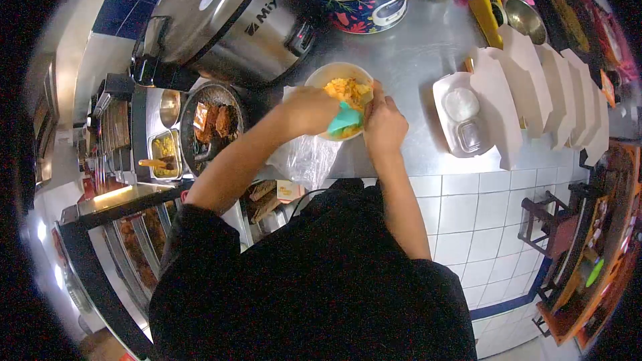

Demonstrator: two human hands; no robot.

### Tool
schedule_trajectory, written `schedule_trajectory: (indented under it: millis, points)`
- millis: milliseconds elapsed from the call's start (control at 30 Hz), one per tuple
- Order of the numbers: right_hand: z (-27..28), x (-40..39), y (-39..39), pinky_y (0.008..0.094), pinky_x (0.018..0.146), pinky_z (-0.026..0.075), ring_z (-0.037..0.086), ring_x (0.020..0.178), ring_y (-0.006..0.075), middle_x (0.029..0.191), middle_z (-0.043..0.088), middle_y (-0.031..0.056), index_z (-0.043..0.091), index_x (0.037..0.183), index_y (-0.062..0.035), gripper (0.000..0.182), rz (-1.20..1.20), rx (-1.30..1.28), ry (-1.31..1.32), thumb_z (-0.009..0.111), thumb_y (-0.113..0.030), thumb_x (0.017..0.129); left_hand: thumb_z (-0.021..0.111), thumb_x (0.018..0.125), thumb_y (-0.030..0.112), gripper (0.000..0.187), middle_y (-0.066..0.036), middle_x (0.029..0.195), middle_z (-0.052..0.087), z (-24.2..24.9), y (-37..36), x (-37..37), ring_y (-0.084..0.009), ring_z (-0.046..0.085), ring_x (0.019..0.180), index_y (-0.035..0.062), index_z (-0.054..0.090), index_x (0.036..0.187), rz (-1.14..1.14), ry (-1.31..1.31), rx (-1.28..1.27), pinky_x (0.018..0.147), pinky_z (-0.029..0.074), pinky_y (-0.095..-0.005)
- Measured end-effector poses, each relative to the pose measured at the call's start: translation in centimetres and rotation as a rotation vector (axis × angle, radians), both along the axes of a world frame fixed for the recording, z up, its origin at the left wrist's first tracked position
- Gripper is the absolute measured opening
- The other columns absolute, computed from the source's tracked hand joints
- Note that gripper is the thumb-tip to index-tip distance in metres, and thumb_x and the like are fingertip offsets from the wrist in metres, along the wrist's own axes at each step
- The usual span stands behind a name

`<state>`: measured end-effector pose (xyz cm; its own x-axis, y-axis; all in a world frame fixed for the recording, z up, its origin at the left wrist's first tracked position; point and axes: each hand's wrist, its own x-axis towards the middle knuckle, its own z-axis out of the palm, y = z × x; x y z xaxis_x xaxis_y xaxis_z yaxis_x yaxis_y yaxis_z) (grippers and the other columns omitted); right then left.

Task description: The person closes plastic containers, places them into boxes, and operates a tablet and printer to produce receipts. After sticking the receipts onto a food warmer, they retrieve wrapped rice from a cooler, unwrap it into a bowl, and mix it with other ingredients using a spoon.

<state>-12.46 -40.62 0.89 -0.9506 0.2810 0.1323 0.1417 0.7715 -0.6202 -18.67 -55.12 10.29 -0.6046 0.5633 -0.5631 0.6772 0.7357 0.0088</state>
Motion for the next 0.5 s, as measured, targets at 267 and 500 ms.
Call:
schedule_trajectory:
  millis: [267, 500]
  points:
    - [-0.3, 0.2, 0.0, 0.0445, 0.061, 0.054, 0.067, 0.069, 0.0343, 0.084, 0.066, 0.0145, 0.058, 0.133, -0.0148, 0.047, 0.03, 0.057, -0.02, 0.059, -0.014, 0.086, 0.055, 0.084, 0.013, 0.022, -0.023, 0.098, 0.07, 0.2, 0.0, -1.7, -0.0365, 0.07, 0.093, 0.0014, 0.072, 0.092, 0.212, 0.034, 0.072, 0.083, 0.054, -0.0478]
    - [-0.4, -0.2, 0.4, 0.0445, 0.06, 0.054, 0.067, 0.067, 0.0341, 0.083, 0.066, 0.0148, 0.057, 0.133, -0.0147, 0.048, 0.033, 0.029, 0.0, 0.06, -0.015, 0.086, 0.055, 0.084, 0.013, 0.022, -0.018, 0.093, 0.072, 0.5, 0.6, -1.3, -0.0325, 0.071, 0.083, 0.0024, 0.073, 0.089, 0.085, 0.217, 0.066, 0.071, 0.056, -0.0464]
